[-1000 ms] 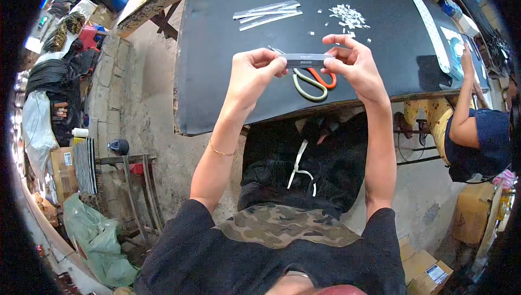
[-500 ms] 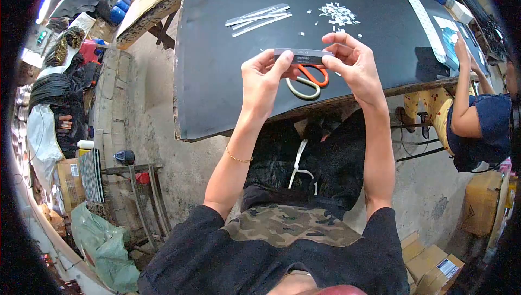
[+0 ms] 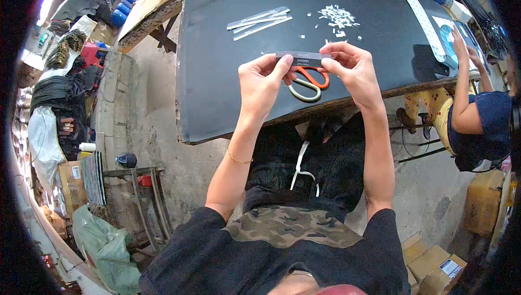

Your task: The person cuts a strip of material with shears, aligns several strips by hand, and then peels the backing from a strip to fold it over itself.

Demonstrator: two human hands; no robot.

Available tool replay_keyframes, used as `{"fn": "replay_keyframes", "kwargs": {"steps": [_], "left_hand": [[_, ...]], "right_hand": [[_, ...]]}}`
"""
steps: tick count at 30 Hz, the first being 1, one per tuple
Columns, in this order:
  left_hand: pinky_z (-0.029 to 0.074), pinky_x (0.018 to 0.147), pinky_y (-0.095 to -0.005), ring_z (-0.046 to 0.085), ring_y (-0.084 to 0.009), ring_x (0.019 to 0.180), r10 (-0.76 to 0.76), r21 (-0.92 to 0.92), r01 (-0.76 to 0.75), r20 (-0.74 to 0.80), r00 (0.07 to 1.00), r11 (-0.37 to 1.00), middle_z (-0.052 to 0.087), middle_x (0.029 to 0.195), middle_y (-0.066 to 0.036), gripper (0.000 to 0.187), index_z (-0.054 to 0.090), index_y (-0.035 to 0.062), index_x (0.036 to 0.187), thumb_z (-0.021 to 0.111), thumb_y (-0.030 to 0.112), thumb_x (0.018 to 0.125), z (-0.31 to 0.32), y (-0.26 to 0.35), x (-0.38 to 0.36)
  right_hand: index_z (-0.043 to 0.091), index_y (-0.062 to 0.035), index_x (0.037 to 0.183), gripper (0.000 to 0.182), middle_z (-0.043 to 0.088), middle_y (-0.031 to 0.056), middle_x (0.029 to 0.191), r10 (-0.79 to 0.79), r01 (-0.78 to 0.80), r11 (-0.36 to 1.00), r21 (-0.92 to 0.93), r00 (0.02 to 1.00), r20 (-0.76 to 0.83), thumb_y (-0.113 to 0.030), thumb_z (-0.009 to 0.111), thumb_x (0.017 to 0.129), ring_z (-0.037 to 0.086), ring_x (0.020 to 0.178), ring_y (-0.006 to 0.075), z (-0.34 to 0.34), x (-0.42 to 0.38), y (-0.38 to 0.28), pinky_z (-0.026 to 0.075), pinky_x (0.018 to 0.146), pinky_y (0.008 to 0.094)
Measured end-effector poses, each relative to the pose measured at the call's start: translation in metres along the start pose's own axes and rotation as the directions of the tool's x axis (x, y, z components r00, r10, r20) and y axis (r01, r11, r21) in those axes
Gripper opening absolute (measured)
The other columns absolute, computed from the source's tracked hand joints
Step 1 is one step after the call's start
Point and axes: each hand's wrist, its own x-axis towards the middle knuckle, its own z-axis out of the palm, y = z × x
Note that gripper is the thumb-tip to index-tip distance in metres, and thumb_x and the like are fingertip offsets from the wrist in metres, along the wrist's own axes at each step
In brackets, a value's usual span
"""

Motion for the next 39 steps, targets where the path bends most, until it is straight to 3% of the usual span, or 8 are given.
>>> {"fn": "replay_keyframes", "kwargs": {"steps": [10,12,13,19,31,35,36,39], "left_hand": [[0.049,0.057,-0.0235,0.059,-0.0102,0.061,0.017,-0.051,-0.016,0.013,1.0,0.999,0.065,0.071,-0.008,0.017,0.066,-0.0038,0.082,0.063,0.012,0.088,-0.003,-0.007,-0.001],[0.05,0.058,-0.0245,0.061,-0.0113,0.065,-0.076,-0.433,0.071,0.006,0.997,0.899,0.066,0.076,-0.008,0.017,0.066,-0.0025,0.087,0.063,0.014,0.088,0.009,-0.01,-0.006],[0.05,0.059,-0.0248,0.062,-0.0121,0.068,-0.092,-0.465,0.115,0.073,0.993,0.878,0.067,0.081,-0.009,0.017,0.065,-0.0022,0.092,0.063,0.015,0.088,0.01,-0.019,-0.007],[0.048,0.06,-0.0261,0.061,-0.0125,0.068,-0.111,-0.294,0.116,0.035,0.993,0.949,0.067,0.08,-0.009,0.013,0.067,-0.0043,0.091,0.062,0.007,0.088,0.026,-0.035,-0.01],[0.047,0.063,-0.0256,0.059,-0.0124,0.065,-0.037,-0.266,0.011,-0.09,0.995,0.964,0.066,0.075,-0.008,0.01,0.067,-0.0051,0.085,0.063,0.004,0.086,0.025,-0.033,-0.008],[0.048,0.063,-0.0262,0.058,-0.0128,0.064,-0.02,-0.324,-0.029,-0.146,0.989,0.946,0.065,0.074,-0.009,0.009,0.067,-0.0048,0.083,0.064,0.004,0.085,0.02,-0.026,-0.007],[0.048,0.063,-0.0266,0.059,-0.0131,0.064,-0.002,-0.318,-0.048,-0.157,0.988,0.947,0.065,0.074,-0.009,0.009,0.067,-0.0047,0.082,0.064,0.004,0.085,0.019,-0.027,-0.006],[0.048,0.063,-0.0268,0.059,-0.0131,0.064,0.001,-0.345,-0.06,-0.167,0.986,0.937,0.065,0.074,-0.009,0.009,0.067,-0.0044,0.082,0.064,0.004,0.085,0.017,-0.029,-0.005]], "right_hand": [[0.066,-0.0003,0.097,0.019,0.066,0.0061,0.083,-0.013,0.013,1.0,0.012,1.0,-0.003,-0.004,0.066,0.078,0.061,0.076,0.0097,0.007,-0.001,0.007,0.048,0.066,0.0227],[0.066,0.0003,0.098,0.019,0.066,0.0068,0.084,-0.059,0.06,0.996,0.063,0.998,-0.019,-0.002,0.065,0.079,0.062,0.075,0.01,0.011,-0.001,0.009,0.049,0.067,0.0227],[0.066,0.0003,0.098,0.019,0.066,0.0068,0.084,-0.062,0.063,0.996,0.062,0.998,-0.019,-0.002,0.065,0.079,0.062,0.075,0.01,0.013,-0.001,0.007,0.049,0.067,0.0227],[0.065,0.0013,0.097,0.017,0.065,0.0045,0.08,-0.031,0.03,0.999,-0.03,0.999,-0.038,-0.003,0.065,0.08,0.06,0.072,0.0067,0.016,-0.006,0.001,0.05,0.066,0.0209],[0.062,0.001,0.103,0.026,0.065,0.0054,0.085,0.032,-0.031,0.999,0.02,0.999,-0.032,-0.011,0.069,0.081,0.06,0.079,0.01,0.006,-0.002,0.016,0.049,0.069,0.0246],[0.061,-0.0017,0.108,0.042,0.065,0.0152,0.09,0.048,-0.002,0.786,-0.619,0.997,0.058,-0.025,0.073,0.075,0.063,0.081,0.0243,0.002,0.004,0.065,0.05,0.075,0.0334],[0.06,-0.0036,0.109,0.043,0.063,0.0182,0.09,0.039,0.03,0.74,-0.672,0.995,0.088,-0.025,0.072,0.073,0.062,0.086,0.032,0.009,0.001,0.068,0.05,0.078,0.038],[0.054,-0.0015,0.114,0.045,0.057,0.0188,0.104,-0.049,0.263,0.395,-0.88,0.963,0.266,-0.02,0.069,0.075,0.059,0.091,0.0357,0.031,-0.005,0.075,0.047,0.081,0.0466]]}}
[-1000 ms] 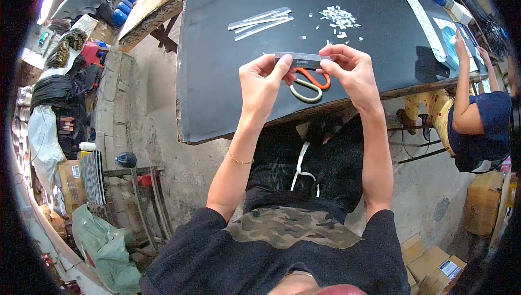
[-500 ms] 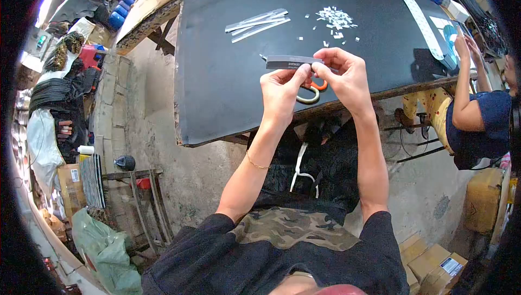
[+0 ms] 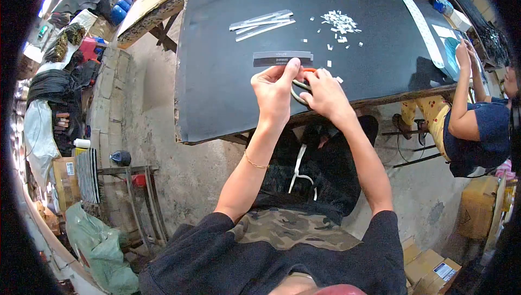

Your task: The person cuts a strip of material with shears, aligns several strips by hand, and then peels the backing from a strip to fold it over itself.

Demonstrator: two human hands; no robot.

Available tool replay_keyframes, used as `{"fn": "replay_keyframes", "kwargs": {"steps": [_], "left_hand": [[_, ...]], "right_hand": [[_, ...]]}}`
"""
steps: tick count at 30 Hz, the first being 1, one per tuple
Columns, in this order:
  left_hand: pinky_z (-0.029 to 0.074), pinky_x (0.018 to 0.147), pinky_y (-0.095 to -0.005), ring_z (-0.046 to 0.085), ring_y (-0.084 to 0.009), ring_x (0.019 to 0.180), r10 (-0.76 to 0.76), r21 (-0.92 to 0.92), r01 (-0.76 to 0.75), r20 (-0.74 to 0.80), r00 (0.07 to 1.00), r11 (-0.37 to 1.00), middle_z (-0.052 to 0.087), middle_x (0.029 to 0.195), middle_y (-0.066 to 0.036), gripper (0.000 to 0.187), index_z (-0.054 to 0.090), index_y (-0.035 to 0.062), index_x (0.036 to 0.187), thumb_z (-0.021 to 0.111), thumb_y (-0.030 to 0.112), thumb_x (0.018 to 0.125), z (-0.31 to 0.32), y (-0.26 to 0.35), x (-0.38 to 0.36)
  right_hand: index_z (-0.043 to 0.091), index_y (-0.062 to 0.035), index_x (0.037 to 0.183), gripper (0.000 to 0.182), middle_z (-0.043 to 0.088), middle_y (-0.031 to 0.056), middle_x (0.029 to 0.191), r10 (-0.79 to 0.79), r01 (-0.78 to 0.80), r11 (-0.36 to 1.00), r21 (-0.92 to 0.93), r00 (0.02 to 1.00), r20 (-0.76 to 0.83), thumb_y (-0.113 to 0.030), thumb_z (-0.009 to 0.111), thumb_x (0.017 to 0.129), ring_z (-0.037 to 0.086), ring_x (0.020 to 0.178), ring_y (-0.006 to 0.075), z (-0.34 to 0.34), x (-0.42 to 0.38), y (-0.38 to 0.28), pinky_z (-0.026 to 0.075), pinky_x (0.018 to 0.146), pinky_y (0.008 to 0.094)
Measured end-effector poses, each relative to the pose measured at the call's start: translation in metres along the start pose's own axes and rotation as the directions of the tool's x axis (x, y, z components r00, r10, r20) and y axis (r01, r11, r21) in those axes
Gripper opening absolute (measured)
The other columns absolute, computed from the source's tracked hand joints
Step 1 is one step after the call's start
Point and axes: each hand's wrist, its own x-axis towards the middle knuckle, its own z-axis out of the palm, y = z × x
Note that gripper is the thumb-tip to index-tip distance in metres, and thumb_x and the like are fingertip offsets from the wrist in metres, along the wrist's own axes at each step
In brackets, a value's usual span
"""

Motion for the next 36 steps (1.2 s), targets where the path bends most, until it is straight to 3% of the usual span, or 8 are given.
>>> {"fn": "replay_keyframes", "kwargs": {"steps": [6,8,12,17,19,24,25,36], "left_hand": [[0.048,0.064,-0.0267,0.058,-0.0135,0.064,0.033,0.012,-0.033,0.013,0.999,0.999,0.065,0.074,-0.009,0.009,0.067,-0.0043,0.08,0.064,0.004,0.085,0.002,0.004,0.001],[0.048,0.064,-0.0266,0.058,-0.0135,0.064,0.041,0.016,-0.042,0.018,0.999,0.999,0.065,0.074,-0.009,0.009,0.067,-0.0044,0.08,0.064,0.004,0.085,0.003,0.006,0.001],[0.048,0.064,-0.0266,0.058,-0.0137,0.064,0.062,0.048,-0.061,-0.018,0.998,0.997,0.065,0.073,-0.009,0.01,0.067,-0.0045,0.079,0.065,0.004,0.085,0.001,0.016,0.0],[0.048,0.062,-0.0249,0.059,-0.012,0.063,0.127,0.006,-0.127,-0.063,0.99,0.992,0.065,0.072,-0.008,0.01,0.068,-0.0047,0.08,0.065,0.004,0.084,-0.004,0.03,0.002],[0.048,0.061,-0.0238,0.059,-0.0103,0.062,0.133,-0.033,-0.136,-0.076,0.988,0.99,0.066,0.071,-0.007,0.01,0.069,-0.0041,0.08,0.067,0.005,0.084,-0.003,0.033,0.003],[0.051,0.06,-0.0252,0.061,-0.0115,0.062,0.083,-0.059,-0.085,-0.039,0.996,0.995,0.066,0.072,-0.008,0.011,0.069,-0.0043,0.08,0.066,0.005,0.084,0.012,0.028,0.002],[0.052,0.06,-0.0259,0.062,-0.0122,0.062,0.062,-0.057,-0.064,-0.029,0.998,0.996,0.066,0.072,-0.008,0.011,0.069,-0.0041,0.08,0.065,0.006,0.085,0.017,0.029,0.001],[0.055,0.062,-0.0305,0.065,-0.0172,0.065,0.045,0.016,-0.046,0.062,0.997,0.999,0.067,0.076,-0.011,0.01,0.068,-0.0033,0.083,0.063,0.005,0.086,0.021,0.03,-0.004]], "right_hand": [[0.051,-0.0005,0.112,0.05,0.058,0.0221,0.106,0.166,-0.158,0.986,-0.052,0.932,0.322,-0.016,0.071,0.069,0.06,0.096,0.0397,-0.006,0.036,-0.01,0.051,0.081,0.0458],[0.052,-0.0007,0.111,0.054,0.061,0.022,0.103,0.192,-0.166,0.981,-0.097,0.823,0.534,-0.018,0.073,0.064,0.061,0.096,0.0398,-0.016,0.05,-0.015,0.052,0.082,0.0442],[0.057,0.0005,0.105,0.055,0.063,0.023,0.102,0.2,-0.231,0.973,-0.032,0.759,0.62,-0.022,0.074,0.058,0.063,0.096,0.0316,-0.018,0.067,-0.006,0.052,0.081,0.0394],[0.049,-0.0016,0.108,0.05,0.064,0.0141,0.086,0.131,-0.245,0.901,0.357,0.94,0.314,-0.014,0.069,0.064,0.064,0.077,0.0253,-0.035,0.029,0.012,0.053,0.071,0.0339],[0.042,-0.003,0.112,0.051,0.061,0.0125,0.088,0.173,-0.424,0.354,0.833,0.906,0.387,-0.003,0.07,0.07,0.063,0.076,0.0222,-0.05,-0.001,-0.002,0.053,0.07,0.033],[0.036,-0.0076,0.112,0.057,0.055,0.0048,0.087,0.065,-0.294,0.085,0.952,0.955,0.289,-0.003,0.075,0.071,0.058,0.083,0.0146,-0.06,-0.046,-0.045,0.053,0.073,0.0297],[0.036,-0.0076,0.113,0.057,0.053,0.005,0.089,0.072,-0.287,0.191,0.939,0.958,0.278,-0.005,0.075,0.072,0.057,0.084,0.0144,-0.061,-0.049,-0.047,0.054,0.074,0.0303],[0.036,-0.0074,0.113,0.06,0.056,0.0043,0.085,0.039,-0.3,0.279,0.912,0.953,0.301,-0.012,0.079,0.071,0.057,0.084,0.0134,-0.062,-0.047,-0.049,0.051,0.071,0.0298]]}}
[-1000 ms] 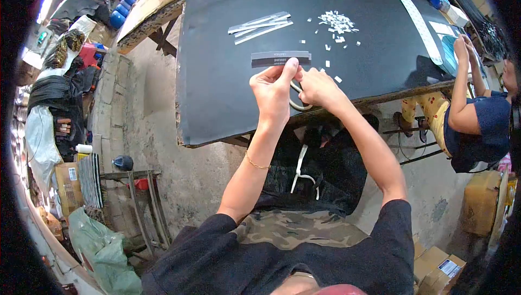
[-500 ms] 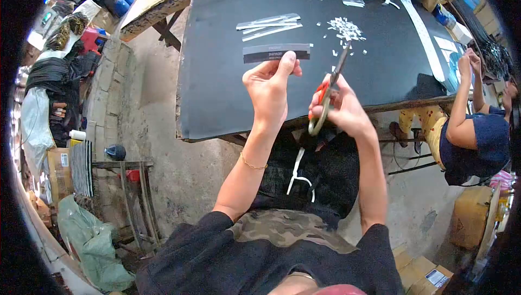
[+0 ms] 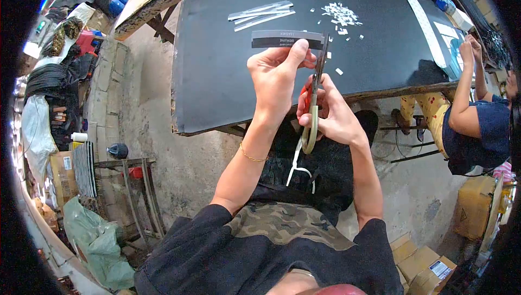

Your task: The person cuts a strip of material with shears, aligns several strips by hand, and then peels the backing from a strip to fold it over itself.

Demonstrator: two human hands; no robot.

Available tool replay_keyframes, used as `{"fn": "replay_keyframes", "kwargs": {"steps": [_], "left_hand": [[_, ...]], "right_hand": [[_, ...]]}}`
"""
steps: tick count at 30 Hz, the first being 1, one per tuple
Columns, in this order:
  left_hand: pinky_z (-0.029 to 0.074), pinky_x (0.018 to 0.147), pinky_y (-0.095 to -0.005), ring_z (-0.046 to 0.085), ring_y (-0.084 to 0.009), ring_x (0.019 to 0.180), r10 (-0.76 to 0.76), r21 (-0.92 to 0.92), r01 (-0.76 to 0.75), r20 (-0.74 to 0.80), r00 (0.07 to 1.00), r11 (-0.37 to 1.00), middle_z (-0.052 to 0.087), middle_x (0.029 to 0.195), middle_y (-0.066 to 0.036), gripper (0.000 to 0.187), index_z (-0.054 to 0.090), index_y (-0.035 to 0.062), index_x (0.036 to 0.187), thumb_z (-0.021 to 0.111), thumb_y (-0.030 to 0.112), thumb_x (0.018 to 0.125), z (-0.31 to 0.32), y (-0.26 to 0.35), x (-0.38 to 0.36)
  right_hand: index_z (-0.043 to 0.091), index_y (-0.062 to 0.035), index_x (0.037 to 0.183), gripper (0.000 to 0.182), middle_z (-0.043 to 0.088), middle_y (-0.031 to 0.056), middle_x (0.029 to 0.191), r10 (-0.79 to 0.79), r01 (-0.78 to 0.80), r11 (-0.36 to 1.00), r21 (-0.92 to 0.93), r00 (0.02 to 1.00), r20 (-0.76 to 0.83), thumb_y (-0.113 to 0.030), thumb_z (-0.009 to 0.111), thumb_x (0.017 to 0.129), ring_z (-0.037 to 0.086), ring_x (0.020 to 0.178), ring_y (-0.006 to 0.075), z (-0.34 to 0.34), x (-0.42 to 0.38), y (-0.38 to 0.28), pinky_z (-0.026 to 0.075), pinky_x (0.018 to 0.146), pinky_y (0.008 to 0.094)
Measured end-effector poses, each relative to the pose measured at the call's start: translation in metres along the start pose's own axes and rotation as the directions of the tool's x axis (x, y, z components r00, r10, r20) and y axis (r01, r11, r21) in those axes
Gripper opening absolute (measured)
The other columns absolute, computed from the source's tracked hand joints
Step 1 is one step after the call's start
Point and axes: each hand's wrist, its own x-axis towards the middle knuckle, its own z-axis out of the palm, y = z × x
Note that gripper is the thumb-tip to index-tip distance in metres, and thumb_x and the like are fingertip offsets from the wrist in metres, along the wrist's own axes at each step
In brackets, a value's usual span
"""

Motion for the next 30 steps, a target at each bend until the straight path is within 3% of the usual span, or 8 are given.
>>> {"fn": "replay_keyframes", "kwargs": {"steps": [16,24,30], "left_hand": [[0.053,0.063,-0.0295,0.063,-0.0163,0.064,-0.025,0.002,0.025,-0.041,0.999,1.0,0.067,0.074,-0.01,0.011,0.068,-0.0032,0.082,0.065,0.006,0.085,-0.001,-0.004,-0.001],[0.053,0.064,-0.0295,0.062,-0.0151,0.062,-0.023,0.116,0.029,-0.048,0.999,0.993,0.066,0.073,-0.01,0.01,0.069,-0.0032,0.082,0.065,0.006,0.085,-0.001,-0.003,-0.001],[0.053,0.065,-0.0297,0.063,-0.015,0.063,-0.01,0.084,0.014,-0.047,0.999,0.996,0.067,0.073,-0.01,0.01,0.069,-0.003,0.081,0.065,0.006,0.085,-0.003,-0.006,-0.001]], "right_hand": [[0.037,-0.0068,0.112,0.059,0.057,0.0037,0.085,-0.033,0.032,0.999,0.039,0.999,0.039,-0.012,0.079,0.07,0.058,0.083,0.0136,-0.002,0.002,0.005,0.052,0.073,0.0305],[0.038,-0.0071,0.111,0.057,0.056,0.0032,0.085,-0.02,0.02,1.0,0.006,0.999,0.026,-0.012,0.079,0.071,0.057,0.083,0.0126,-0.003,0.005,0.006,0.051,0.071,0.0293],[0.037,-0.0072,0.115,0.065,0.056,0.006,0.085,-0.038,0.037,0.997,0.061,0.999,0.009,-0.015,0.081,0.068,0.059,0.076,0.015,-0.002,0.007,0.01,0.051,0.069,0.0283]]}}
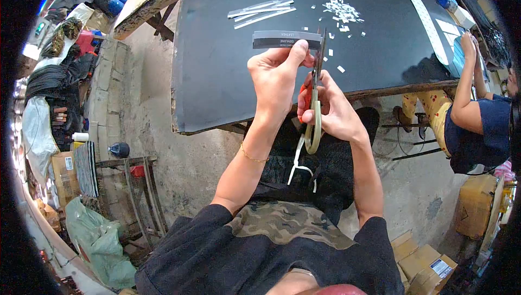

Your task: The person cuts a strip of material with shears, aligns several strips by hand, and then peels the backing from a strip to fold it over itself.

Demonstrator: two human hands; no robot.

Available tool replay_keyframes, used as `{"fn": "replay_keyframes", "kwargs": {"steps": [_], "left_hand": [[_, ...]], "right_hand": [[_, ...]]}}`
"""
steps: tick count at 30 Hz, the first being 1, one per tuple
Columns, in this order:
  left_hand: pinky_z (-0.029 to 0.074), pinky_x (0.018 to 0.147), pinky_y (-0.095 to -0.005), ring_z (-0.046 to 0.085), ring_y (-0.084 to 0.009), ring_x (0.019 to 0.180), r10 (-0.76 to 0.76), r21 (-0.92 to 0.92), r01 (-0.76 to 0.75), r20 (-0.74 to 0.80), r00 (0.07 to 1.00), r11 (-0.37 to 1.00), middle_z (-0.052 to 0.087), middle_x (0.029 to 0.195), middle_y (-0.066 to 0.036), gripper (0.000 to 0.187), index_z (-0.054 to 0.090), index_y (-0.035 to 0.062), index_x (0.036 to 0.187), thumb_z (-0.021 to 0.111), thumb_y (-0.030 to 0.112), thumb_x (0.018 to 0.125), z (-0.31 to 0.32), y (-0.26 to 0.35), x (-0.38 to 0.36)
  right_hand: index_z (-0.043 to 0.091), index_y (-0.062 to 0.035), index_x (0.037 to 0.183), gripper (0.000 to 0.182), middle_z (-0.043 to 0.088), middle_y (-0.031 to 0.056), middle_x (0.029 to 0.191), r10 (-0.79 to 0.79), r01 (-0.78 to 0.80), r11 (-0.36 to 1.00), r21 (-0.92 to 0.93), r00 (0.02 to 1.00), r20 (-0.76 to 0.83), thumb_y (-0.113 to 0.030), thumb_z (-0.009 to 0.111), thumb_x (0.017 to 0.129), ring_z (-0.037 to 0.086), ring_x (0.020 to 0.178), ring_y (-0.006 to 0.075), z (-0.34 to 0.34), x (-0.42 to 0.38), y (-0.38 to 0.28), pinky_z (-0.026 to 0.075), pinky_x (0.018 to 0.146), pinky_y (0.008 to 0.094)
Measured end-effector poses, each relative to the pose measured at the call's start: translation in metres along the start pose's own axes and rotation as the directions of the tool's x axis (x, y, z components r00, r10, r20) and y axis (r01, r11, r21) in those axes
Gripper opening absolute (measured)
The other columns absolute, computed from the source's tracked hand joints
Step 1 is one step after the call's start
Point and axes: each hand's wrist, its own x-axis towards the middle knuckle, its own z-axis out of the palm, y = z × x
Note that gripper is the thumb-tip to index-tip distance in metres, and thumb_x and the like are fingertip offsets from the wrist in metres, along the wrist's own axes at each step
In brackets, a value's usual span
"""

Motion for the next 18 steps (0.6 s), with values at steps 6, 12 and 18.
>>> {"fn": "replay_keyframes", "kwargs": {"steps": [6,12,18], "left_hand": [[0.053,0.065,-0.0295,0.063,-0.0153,0.064,-0.019,-0.003,0.019,0.014,1.0,1.0,0.067,0.073,-0.01,0.011,0.068,-0.003,0.082,0.064,0.006,0.086,0.0,-0.001,0.001],[0.053,0.065,-0.0288,0.063,-0.0151,0.065,-0.041,-0.034,0.041,0.003,0.999,0.999,0.067,0.074,-0.01,0.011,0.068,-0.0034,0.082,0.064,0.006,0.086,-0.002,-0.005,0.001],[0.052,0.065,-0.0291,0.063,-0.0154,0.064,-0.054,-0.033,0.054,-0.006,0.999,0.998,0.067,0.074,-0.01,0.01,0.068,-0.0031,0.082,0.064,0.006,0.085,-0.001,-0.005,0.002]], "right_hand": [[0.037,-0.0069,0.115,0.064,0.056,0.0059,0.084,0.02,-0.021,0.999,-0.038,0.999,-0.025,-0.015,0.081,0.068,0.059,0.075,0.0153,0.0,-0.001,-0.002,0.051,0.068,0.0286],[0.038,-0.0069,0.114,0.066,0.056,0.0065,0.084,0.003,-0.003,1.0,0.01,1.0,-0.009,-0.023,0.082,0.068,0.06,0.073,0.0155,-0.002,0.0,0.005,0.052,0.067,0.0293],[0.038,-0.0068,0.113,0.066,0.056,0.0062,0.081,-0.017,0.017,1.0,0.01,1.0,-0.006,-0.027,0.082,0.068,0.06,0.071,0.0155,-0.003,0.0,0.009,0.051,0.066,0.0292]]}}
